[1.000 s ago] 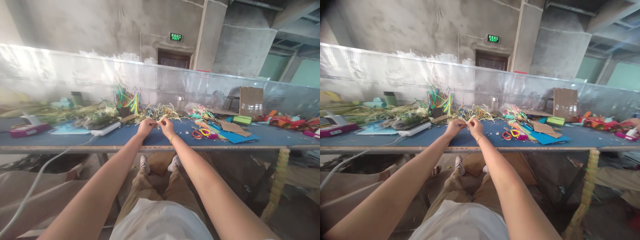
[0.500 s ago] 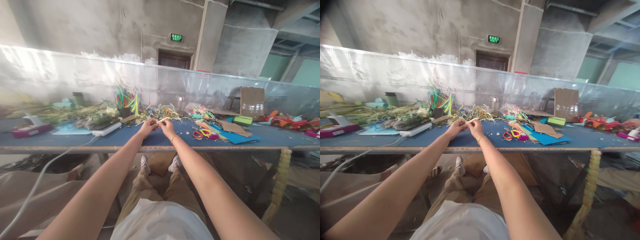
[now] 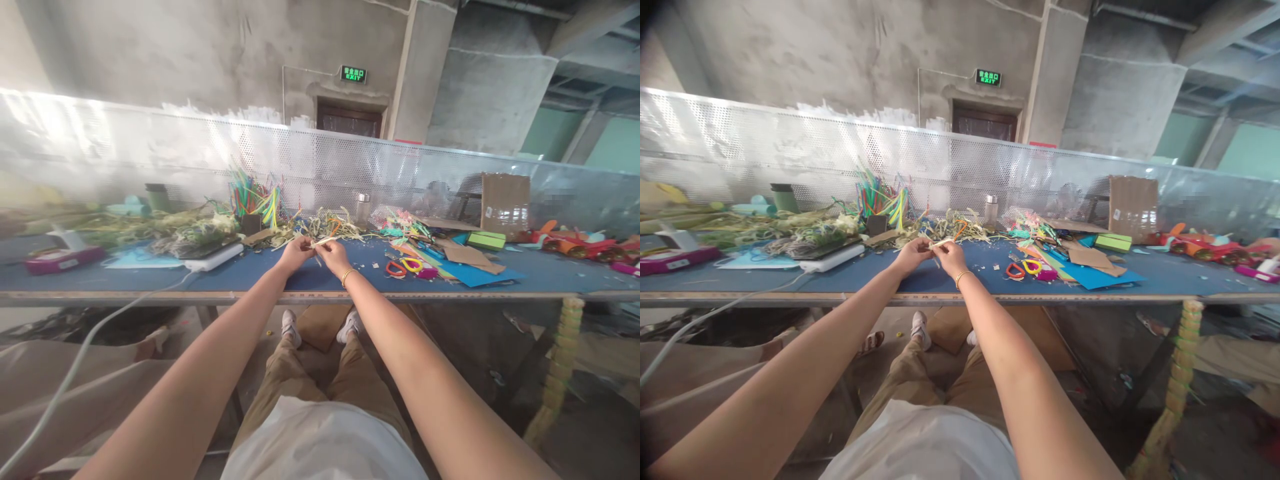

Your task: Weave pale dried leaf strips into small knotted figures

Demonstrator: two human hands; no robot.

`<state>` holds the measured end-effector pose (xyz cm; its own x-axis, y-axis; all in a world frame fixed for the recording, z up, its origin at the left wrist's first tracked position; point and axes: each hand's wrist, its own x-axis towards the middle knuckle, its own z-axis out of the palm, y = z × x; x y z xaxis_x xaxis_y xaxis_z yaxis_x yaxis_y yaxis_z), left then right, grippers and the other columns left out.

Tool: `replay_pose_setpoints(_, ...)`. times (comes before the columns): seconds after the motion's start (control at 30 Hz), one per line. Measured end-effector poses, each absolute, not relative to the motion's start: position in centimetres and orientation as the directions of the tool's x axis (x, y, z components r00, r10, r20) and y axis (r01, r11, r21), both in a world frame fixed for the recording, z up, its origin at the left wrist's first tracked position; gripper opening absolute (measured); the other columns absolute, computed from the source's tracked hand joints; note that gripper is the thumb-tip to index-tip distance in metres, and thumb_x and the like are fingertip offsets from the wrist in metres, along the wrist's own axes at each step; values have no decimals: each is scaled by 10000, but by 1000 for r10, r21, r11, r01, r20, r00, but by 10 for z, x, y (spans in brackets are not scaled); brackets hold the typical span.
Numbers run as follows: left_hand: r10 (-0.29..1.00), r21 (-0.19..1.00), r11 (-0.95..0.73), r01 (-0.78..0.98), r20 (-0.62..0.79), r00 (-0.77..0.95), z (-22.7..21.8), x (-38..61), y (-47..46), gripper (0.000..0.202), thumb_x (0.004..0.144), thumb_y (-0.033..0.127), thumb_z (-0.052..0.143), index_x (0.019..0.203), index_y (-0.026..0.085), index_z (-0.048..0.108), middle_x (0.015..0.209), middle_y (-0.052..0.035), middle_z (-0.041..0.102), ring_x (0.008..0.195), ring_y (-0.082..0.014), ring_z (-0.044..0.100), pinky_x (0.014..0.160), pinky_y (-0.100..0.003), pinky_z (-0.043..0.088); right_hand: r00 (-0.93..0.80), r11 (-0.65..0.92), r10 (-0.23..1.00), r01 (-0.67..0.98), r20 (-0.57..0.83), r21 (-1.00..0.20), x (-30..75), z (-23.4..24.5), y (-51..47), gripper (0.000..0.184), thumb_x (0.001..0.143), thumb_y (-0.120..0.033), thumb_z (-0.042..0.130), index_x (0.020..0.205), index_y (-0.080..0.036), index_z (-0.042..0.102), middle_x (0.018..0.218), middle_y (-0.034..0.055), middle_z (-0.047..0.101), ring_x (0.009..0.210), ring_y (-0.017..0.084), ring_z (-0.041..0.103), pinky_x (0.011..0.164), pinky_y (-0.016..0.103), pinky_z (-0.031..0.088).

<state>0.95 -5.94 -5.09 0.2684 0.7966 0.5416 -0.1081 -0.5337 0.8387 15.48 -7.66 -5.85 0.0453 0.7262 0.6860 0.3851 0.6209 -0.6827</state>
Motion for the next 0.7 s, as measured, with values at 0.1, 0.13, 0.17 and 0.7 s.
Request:
replay_pose_setpoints(0.1, 788, 834, -541, -112, 548, 281, -51, 10, -59, 362, 517, 296, 785, 782, 155, 583, 748, -7, 631, 709, -147, 597, 717, -300, 480, 67, 610, 726, 396, 684, -686, 154, -58, -79, 157, 758, -344, 612, 750, -198, 671, 758, 22, 698, 731, 180, 645, 736, 305, 499)
replay_pose_setpoints(0.13, 788, 833, -542, -109, 549, 280, -51, 10, -60, 350, 520, 292, 781, 777, 156, 586, 746, -8, 633, 712, -150, 599, 724, -304, 482, 72, 605, 731, 393, 679, -693, 154, -58, -80, 162, 753, -350, 616, 745, -197, 670, 752, 23, 699, 729, 182, 648, 731, 305, 500)
replay_pose_setpoints(0.17, 788, 834, -541, -106, 547, 281, -51, 10, -61, 343, 523, 289, 779, 777, 157, 590, 746, -9, 636, 715, -153, 601, 729, -308, 483, 82, 598, 737, 385, 671, -703, 154, -58, -80, 168, 748, -358, 621, 740, -197, 668, 746, 24, 699, 730, 183, 652, 727, 304, 502)
replay_pose_setpoints(0.7, 781, 838, -538, -94, 537, 318, -45, 7, -68, 418, 547, 322, 797, 901, 160, 647, 726, -17, 647, 697, -155, 601, 689, -291, 459, 114, 512, 851, 39, 513, -858, 152, -54, -83, 186, 635, -332, 669, 728, -191, 589, 693, 12, 676, 703, 169, 651, 677, 283, 509)
